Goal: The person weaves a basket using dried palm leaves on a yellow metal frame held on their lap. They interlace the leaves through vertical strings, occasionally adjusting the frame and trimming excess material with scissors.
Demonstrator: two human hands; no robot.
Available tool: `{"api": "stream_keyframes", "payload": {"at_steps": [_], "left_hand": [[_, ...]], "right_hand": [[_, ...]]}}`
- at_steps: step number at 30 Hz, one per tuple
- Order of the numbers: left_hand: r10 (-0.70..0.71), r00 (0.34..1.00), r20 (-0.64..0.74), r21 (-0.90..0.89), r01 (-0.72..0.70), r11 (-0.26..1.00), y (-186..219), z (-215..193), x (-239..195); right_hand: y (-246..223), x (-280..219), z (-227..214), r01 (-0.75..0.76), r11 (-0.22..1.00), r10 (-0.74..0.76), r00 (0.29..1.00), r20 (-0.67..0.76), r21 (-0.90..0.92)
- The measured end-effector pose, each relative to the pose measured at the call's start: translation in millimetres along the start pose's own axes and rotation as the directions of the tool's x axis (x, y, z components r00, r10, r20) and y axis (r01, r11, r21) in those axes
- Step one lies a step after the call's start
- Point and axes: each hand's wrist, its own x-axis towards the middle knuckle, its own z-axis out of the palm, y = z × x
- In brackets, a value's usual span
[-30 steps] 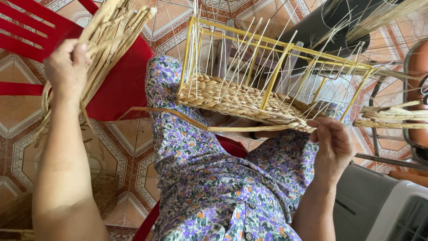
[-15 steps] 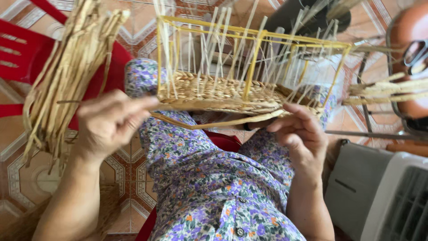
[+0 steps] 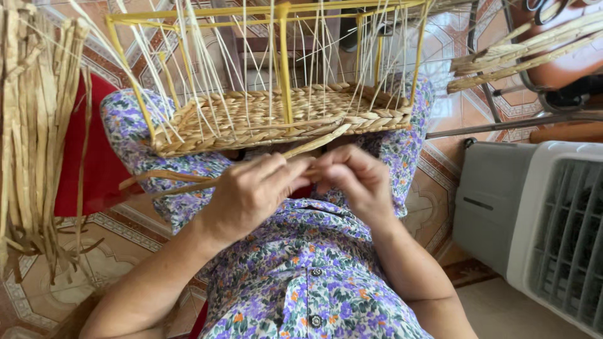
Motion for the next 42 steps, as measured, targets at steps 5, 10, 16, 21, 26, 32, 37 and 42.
{"api": "stream_keyframes", "payload": {"at_steps": [5, 10, 16, 21, 26, 32, 37, 42], "left_hand": [[-0.030, 0.987, -0.156, -0.156, 0.006, 0.988, -15, 16, 18], [-0.216, 0.970, -0.108, -0.296, 0.176, 0.939, -13, 49, 53], [-0.305, 0.946, -0.113, -0.199, 0.279, 0.939, -24, 67, 61], [-0.380, 0.925, 0.021, -0.257, 0.372, 0.892, -29, 64, 61], [-0.355, 0.934, 0.025, -0.116, 0.356, 0.927, -33, 67, 59], [-0.252, 0.967, -0.033, 0.132, 0.254, 0.958, -38, 86, 58], [-0.159, 0.982, -0.105, 0.233, 0.180, 0.956, -26, 83, 51], [-0.100, 0.993, -0.063, 0.369, 0.117, 0.922, -14, 75, 32]], "right_hand": [[-1, 35, -41, 0.037, 0.937, -0.121, 0.968, -0.221, -0.349], [17, 57, -38, 0.122, 0.749, -0.296, 0.941, -0.163, -0.651], [26, 38, -45, 0.126, 0.933, -0.206, 0.955, -0.212, -0.336], [31, 23, -48, 0.205, 0.957, -0.239, 0.958, -0.160, -0.205], [22, 22, -46, 0.229, 0.914, -0.282, 0.952, -0.118, -0.336], [-3, 37, -45, 0.372, 0.653, -0.414, 0.905, 0.100, -0.660], [-8, 71, -40, 0.057, 0.793, -0.085, 0.996, -0.017, -0.606], [-2, 90, -41, 0.084, 0.761, -0.117, 0.993, -0.010, -0.643]]}}
